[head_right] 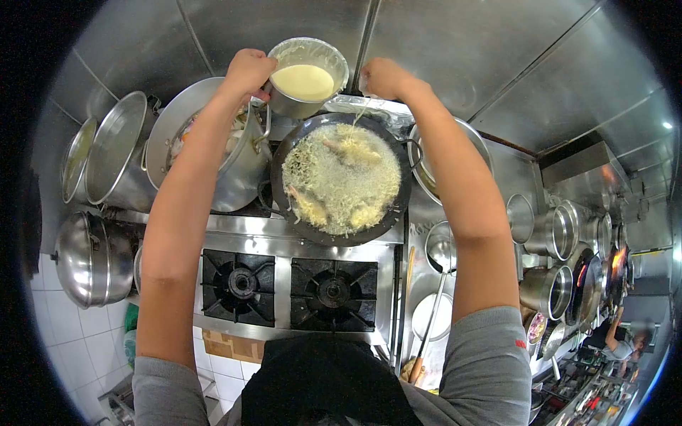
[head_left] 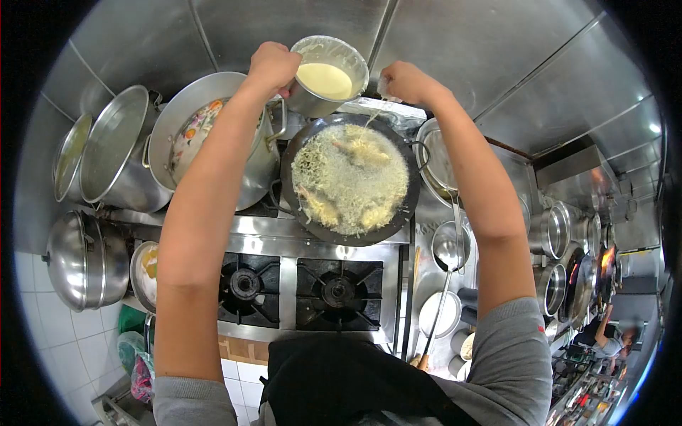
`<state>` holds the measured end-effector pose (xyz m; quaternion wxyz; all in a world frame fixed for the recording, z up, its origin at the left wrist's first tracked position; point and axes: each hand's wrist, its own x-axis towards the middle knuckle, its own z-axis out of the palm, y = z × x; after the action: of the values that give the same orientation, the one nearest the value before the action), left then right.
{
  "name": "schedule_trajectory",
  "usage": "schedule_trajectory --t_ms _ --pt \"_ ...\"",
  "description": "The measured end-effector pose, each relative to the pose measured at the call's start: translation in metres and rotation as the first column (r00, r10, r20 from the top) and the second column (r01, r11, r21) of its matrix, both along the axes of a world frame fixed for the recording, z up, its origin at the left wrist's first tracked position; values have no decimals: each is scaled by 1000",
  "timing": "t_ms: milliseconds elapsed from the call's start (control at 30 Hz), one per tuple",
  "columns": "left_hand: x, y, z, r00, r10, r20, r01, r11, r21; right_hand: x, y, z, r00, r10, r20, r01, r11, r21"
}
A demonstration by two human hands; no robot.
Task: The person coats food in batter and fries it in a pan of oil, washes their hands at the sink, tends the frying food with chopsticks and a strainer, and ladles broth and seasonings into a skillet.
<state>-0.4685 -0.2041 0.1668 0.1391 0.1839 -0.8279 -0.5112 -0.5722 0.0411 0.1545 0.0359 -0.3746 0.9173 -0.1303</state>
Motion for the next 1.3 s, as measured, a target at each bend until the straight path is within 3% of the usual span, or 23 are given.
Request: schedule_trajectory --t_ms 200,300,400,467,500,600,667,767,833,900,933,1067,1133,1300 --pt "3 4 2 1000 -29 3 29 999 17 -1 17 5 999 -33 36 33 999 4" --pt "2 8 1 999 -31 28 31 999 -14 3 18 19 999 -22 -40 25 997 77" --pt "4 14 -2 999 -36 23 37 999 -25 8 11 29 997 -46 -64 42 997 -63" --pt "8 24 0 998 -55 18 55 998 -11 22 -1 35 985 133 -108 -159 946 -281" --pt "11 29 0 999 -44 3 44 999 7 28 -8 34 986 131 -107 -156 946 -285" --pt "22 38 2 998 -57 2 57 996 63 49 -34 23 962 251 -110 -267 949 -166" --pt "31 45 -2 996 -85 16 83 991 109 63 -49 7 995 91 43 -99 962 253" --pt "47 51 -6 993 -120 1 119 982 148 67 -58 -27 976 180 124 -213 910 355" --pt "62 54 -13 993 -108 43 99 979 178 91 -47 -13 976 127 176 -171 948 268" --pt "82 58 -14 993 -107 46 98 979 181 106 -37 -3 987 152 51 -160 964 214" --pt "91 59 -15 993 -108 49 98 978 182 114 -25 6 981 175 83 -181 981 71" --pt "126 57 -20 993 -88 77 74 984 161 143 13 37 974 203 101 -205 979 15" --pt "140 52 -26 993 -91 81 75 982 174 157 32 46 972 145 184 -136 989 -63" --pt "167 44 -34 999 -27 40 20 985 171 160 69 30 978 117 175 -109 993 -54"
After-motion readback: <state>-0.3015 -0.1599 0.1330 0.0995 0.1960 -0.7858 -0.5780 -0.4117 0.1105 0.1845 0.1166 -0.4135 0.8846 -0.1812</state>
